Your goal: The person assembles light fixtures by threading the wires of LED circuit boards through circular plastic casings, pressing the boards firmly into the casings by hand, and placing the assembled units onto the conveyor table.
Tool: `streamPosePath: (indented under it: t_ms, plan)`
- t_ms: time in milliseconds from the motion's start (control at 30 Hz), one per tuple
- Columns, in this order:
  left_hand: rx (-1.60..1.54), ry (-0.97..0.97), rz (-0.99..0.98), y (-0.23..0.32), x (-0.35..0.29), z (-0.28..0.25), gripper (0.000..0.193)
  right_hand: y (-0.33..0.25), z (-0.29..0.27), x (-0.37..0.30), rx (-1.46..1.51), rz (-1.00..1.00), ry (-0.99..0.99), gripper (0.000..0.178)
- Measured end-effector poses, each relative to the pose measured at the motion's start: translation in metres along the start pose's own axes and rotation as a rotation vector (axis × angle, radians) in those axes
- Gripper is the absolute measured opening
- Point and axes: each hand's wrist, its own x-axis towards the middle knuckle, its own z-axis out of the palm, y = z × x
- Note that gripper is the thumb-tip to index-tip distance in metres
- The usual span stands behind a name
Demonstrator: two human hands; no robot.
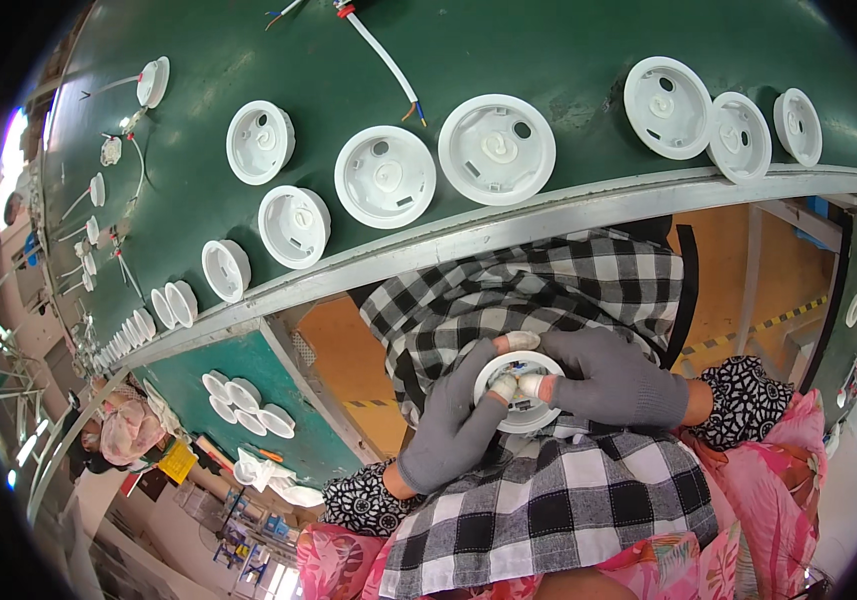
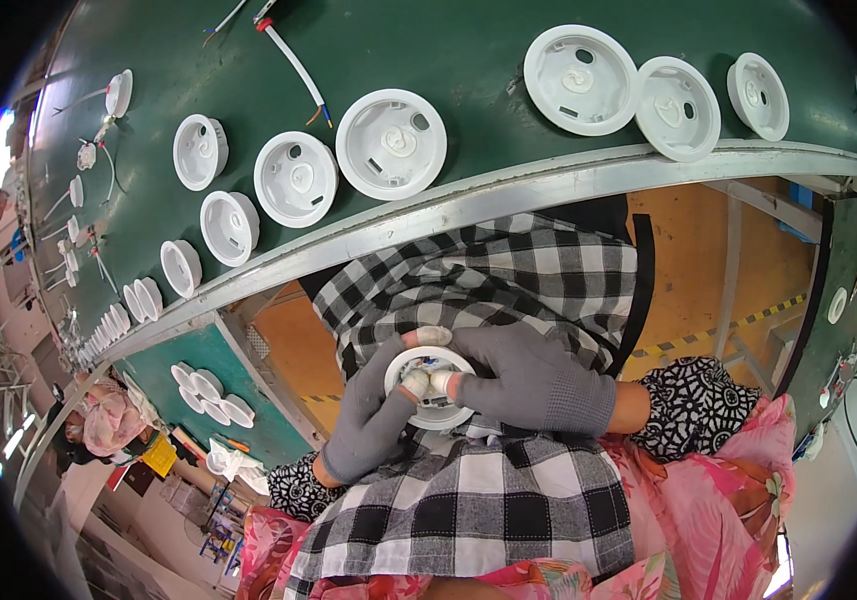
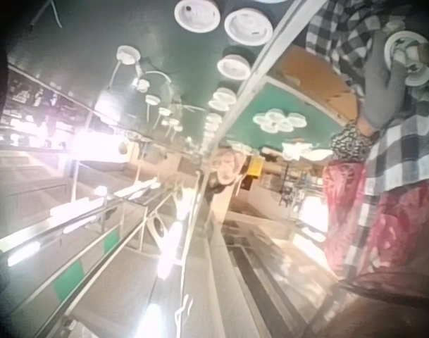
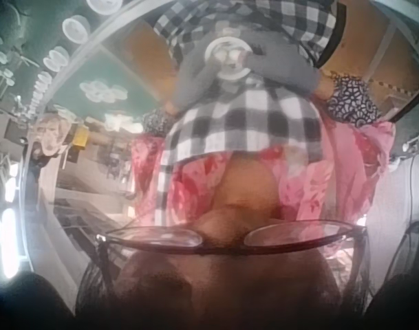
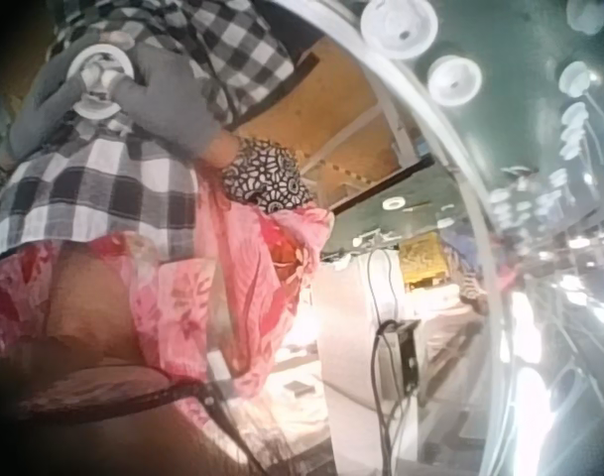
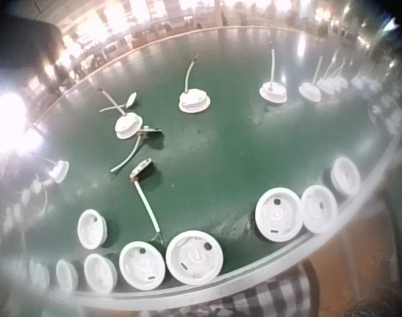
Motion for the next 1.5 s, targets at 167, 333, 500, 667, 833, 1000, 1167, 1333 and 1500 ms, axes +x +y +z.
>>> streamPosePath:
  t_ms: [167, 333, 500, 667, 833, 1000, 1167, 1333, 1500]
  plan:
    - [-0.056, 0.015, -0.014, -0.007, -0.002, 0.008, 0.045, 0.010, 0.007, -0.001, 0.041, 0.067, 0.032, 0.039]
    - [-0.012, 0.065, -0.002, -0.022, -0.004, 0.012, 0.045, 0.017, 0.011, -0.002, 0.049, 0.071, 0.053, 0.037]
    - [-0.074, 0.109, -0.033, -0.020, -0.004, 0.017, 0.048, 0.025, 0.017, -0.003, 0.079, 0.013, 0.147, 0.036]
    - [-0.116, 0.070, -0.061, -0.027, -0.006, 0.018, 0.048, 0.026, 0.012, -0.005, 0.079, -0.036, 0.082, 0.037]
    - [-0.199, 0.027, -0.081, -0.025, -0.006, 0.022, 0.046, 0.022, 0.012, -0.006, -0.006, -0.032, 0.072, 0.039]
    - [-0.159, 0.021, -0.075, -0.030, -0.004, 0.020, 0.047, 0.034, 0.018, -0.008, 0.049, -0.001, 0.147, 0.040]
    - [-0.094, 0.053, -0.022, -0.025, -0.003, 0.020, 0.047, 0.039, 0.025, -0.011, 0.127, -0.001, 0.184, 0.041]
    - [-0.124, 0.148, -0.066, -0.032, -0.004, 0.027, 0.043, 0.032, 0.014, -0.009, 0.042, -0.028, 0.120, 0.044]
    - [-0.041, 0.108, -0.071, -0.035, -0.008, 0.027, 0.041, 0.034, 0.012, -0.009, -0.002, -0.003, 0.016, 0.048]
